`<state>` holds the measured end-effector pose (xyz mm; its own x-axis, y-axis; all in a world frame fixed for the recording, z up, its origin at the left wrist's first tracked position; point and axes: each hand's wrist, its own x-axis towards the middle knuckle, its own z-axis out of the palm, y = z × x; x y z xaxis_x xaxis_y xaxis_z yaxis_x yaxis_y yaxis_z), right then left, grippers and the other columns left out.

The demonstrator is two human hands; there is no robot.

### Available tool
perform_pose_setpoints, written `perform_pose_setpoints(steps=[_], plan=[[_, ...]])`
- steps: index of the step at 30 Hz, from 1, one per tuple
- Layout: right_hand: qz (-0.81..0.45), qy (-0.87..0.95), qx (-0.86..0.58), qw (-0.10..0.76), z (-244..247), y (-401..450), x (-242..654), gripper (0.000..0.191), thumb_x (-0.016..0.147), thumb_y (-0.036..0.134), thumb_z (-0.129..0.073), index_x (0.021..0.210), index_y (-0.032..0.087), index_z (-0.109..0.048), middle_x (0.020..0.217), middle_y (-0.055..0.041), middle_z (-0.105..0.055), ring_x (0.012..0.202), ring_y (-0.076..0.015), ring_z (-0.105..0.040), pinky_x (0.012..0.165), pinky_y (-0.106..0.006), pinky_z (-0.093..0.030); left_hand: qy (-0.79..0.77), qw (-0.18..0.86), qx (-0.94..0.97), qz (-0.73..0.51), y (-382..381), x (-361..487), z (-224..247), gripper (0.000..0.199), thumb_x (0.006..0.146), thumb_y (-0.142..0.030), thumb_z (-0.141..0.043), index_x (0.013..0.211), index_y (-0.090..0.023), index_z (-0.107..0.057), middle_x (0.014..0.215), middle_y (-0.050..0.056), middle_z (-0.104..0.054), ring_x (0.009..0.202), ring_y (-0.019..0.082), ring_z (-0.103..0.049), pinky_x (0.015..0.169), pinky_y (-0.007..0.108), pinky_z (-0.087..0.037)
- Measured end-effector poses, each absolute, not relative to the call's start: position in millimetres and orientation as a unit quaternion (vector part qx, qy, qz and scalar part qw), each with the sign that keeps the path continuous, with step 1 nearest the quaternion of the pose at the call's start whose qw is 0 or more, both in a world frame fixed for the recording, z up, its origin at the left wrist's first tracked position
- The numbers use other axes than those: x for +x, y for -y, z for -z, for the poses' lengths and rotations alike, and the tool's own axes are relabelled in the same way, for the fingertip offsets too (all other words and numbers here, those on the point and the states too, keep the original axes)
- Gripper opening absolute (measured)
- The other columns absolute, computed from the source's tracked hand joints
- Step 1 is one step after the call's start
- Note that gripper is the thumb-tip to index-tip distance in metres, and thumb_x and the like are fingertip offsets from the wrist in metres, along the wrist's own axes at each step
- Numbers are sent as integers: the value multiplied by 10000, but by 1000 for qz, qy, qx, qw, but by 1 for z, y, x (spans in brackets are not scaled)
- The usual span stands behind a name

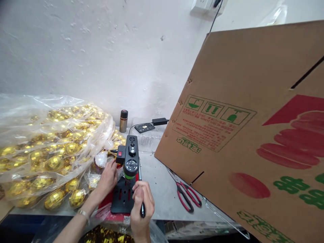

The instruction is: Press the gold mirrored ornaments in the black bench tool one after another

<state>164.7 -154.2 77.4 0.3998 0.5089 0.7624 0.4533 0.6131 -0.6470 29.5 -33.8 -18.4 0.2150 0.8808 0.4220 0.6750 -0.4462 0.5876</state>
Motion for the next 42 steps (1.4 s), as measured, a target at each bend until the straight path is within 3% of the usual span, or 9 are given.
perform_pose_setpoints(steps=[3, 8, 15, 18, 23, 27, 30, 37, 42], plan=[[-23, 559, -436, 705, -78, 155, 166, 385, 1099, 167, -434, 725, 225, -504, 697, 24, -550, 624, -117, -550, 571, -232, -432, -514, 142, 774, -342, -16, 40, 3, 326, 863, -136, -631, 1178, -170, -708, 1215, 180, -755, 1168, 348, -698, 1035, 528, -578], [-17, 563, -442, 698, -76, 157, 167, 388, 1106, 174, -428, 729, 223, -510, 717, 9, -564, 636, -121, -558, 569, -239, -428, -518, 144, 772, -339, -34, 42, 6, 228, 814, -152, -635, 1030, -188, -699, 1057, 153, -757, 980, 326, -724, 941, 486, -589], [-49, 525, -466, 710, -101, 153, 162, 400, 1113, 233, -463, 717, 220, -517, 679, 24, -526, 581, -109, -509, 521, -242, -385, -509, 136, 744, -412, 29, 12, -9, 458, 951, -355, -589, 1383, -207, -560, 1275, 136, -746, 1168, 318, -726, 1002, 486, -599], [-62, 520, -475, 707, -118, 150, 162, 437, 1115, 264, -470, 680, 226, -486, 648, 28, -506, 575, -111, -506, 520, -241, -388, -517, 157, 709, -453, 72, -4, 0, 479, 926, -422, -628, 1366, -237, -592, 1258, 122, -769, 1153, 330, -743, 1000, 507, -610], [-56, 520, -473, 709, -129, 148, 162, 460, 1113, 289, -466, 656, 233, -461, 623, 30, -506, 573, -115, -520, 541, -240, -417, -552, 270, 609, -501, 116, -16, 31, 551, 856, -535, -700, 1315, -235, -645, 1300, 116, -769, 1188, 327, -749, 1064, 505, -595], [-55, 517, -480, 706, -129, 148, 162, 460, 1114, 290, -467, 658, 229, -465, 631, 25, -523, 562, -109, -512, 498, -237, -369, -519, 414, 523, -535, 116, 3, 50, 687, 807, -665, -735, 1308, -203, -646, 1238, 119, -792, 1143, 303, -773, 1011, 417, -623], [-54, 526, -482, 699, -129, 149, 162, 459, 1117, 292, -457, 662, 231, -459, 636, 26, -522, 559, -106, -502, 494, -235, -364, -517, 460, 494, -526, 107, 21, 62, 739, 818, -737, -704, 1308, -186, -652, 1223, 132, -799, 1174, 322, -763, 1021, 438, -618], [-66, 529, -487, 692, -119, 152, 163, 428, 1122, 306, -450, 701, 235, -484, 656, 31, -493, 589, -119, -502, 545, -241, -419, -538, 327, 616, -474, 99, 38, 83, 600, 876, -632, -696, 1325, -234, -683, 1348, 150, -765, 1299, 397, -685, 1124, 626, -504], [-73, 525, -484, 697, -115, 154, 162, 407, 1122, 300, -461, 723, 230, -500, 670, 32, -498, 601, -117, -506, 564, -240, -429, -505, 268, 694, -438, 99, 40, 88, 548, 917, -483, -673, 1392, -213, -633, 1279, 164, -778, 1221, 384, -716, 1086, 615, -507]])
